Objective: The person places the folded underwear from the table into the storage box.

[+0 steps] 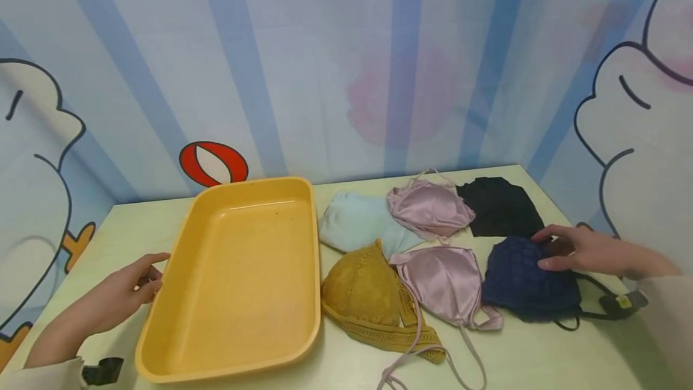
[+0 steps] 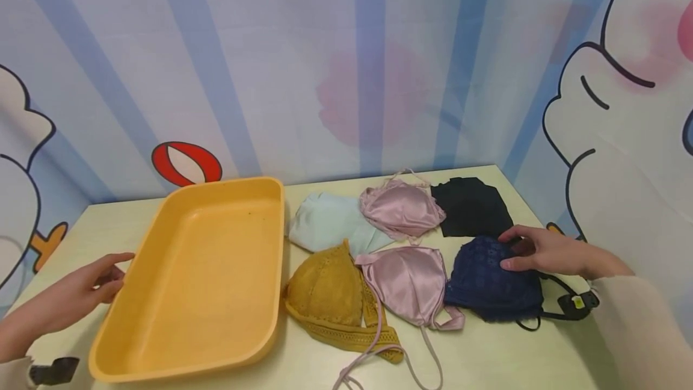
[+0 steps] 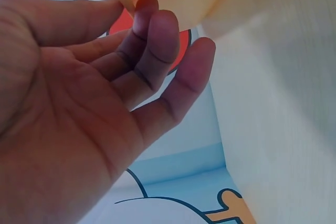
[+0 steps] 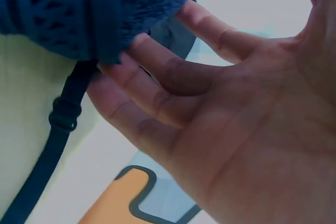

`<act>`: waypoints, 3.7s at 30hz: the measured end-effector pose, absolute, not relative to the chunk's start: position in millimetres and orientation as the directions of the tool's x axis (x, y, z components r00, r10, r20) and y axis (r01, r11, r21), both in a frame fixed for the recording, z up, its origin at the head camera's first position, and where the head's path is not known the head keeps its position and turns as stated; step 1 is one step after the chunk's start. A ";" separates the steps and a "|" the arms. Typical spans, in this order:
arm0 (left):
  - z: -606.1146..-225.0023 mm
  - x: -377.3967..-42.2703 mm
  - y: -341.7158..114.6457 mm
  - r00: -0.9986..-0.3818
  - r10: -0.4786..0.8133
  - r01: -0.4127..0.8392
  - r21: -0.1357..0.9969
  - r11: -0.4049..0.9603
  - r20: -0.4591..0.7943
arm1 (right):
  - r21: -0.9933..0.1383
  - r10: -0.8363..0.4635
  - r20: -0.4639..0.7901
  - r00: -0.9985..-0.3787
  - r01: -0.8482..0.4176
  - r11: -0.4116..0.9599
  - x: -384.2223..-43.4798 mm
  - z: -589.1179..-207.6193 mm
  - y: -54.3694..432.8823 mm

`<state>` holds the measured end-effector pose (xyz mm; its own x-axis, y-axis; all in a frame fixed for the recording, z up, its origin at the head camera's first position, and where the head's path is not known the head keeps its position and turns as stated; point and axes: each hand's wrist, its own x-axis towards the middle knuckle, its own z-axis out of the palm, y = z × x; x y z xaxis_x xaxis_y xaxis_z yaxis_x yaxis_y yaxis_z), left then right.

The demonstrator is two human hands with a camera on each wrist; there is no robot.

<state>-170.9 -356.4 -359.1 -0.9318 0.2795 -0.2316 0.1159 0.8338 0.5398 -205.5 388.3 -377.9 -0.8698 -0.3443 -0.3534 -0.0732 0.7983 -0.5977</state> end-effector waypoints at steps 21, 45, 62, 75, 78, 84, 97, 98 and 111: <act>-360.8 -168.8 -356.4 -0.936 0.291 0.138 0.553 0.822 -0.199 | -0.565 -0.459 0.052 -0.887 -0.405 0.718 -196.8 -378.8 380.3; -363.9 -167.4 -357.4 -0.943 0.272 0.122 0.558 0.821 -0.194 | -0.241 -0.412 0.440 -0.798 -0.547 0.802 -157.8 -302.6 314.8; -362.0 -168.6 -351.4 -0.942 0.297 0.176 0.527 0.831 -0.154 | -0.158 -0.481 0.710 -0.514 -0.782 0.603 -160.1 -279.0 262.0; -361.3 -170.0 -348.7 -0.944 0.297 0.173 0.546 0.820 -0.147 | -0.148 -0.441 0.829 -0.345 -0.895 0.421 -166.6 -267.7 222.2; -361.7 -169.1 -348.5 -0.945 0.291 0.167 0.541 0.824 -0.151 | -0.162 -0.425 0.846 -0.323 -0.914 0.373 -167.8 -267.0 213.7; -361.1 -168.2 -347.0 -0.946 0.292 0.171 0.543 0.822 -0.143 | -0.180 -0.401 0.869 -0.291 -0.940 0.291 -172.7 -264.7 195.0; -364.4 -168.9 -338.5 -0.948 0.292 0.181 0.542 0.820 -0.126 | -0.165 -0.475 0.856 -0.204 -0.979 0.122 -174.7 -262.7 146.2; -364.7 -168.8 -338.0 -0.948 0.294 0.183 0.543 0.819 -0.123 | -0.159 -0.482 0.856 -0.189 -0.982 0.102 -174.2 -262.7 141.7; -362.9 -169.1 -334.2 -0.948 0.301 0.203 0.536 0.820 -0.101 | -0.211 -0.587 0.803 -0.103 -0.970 -0.118 -168.7 -268.9 81.4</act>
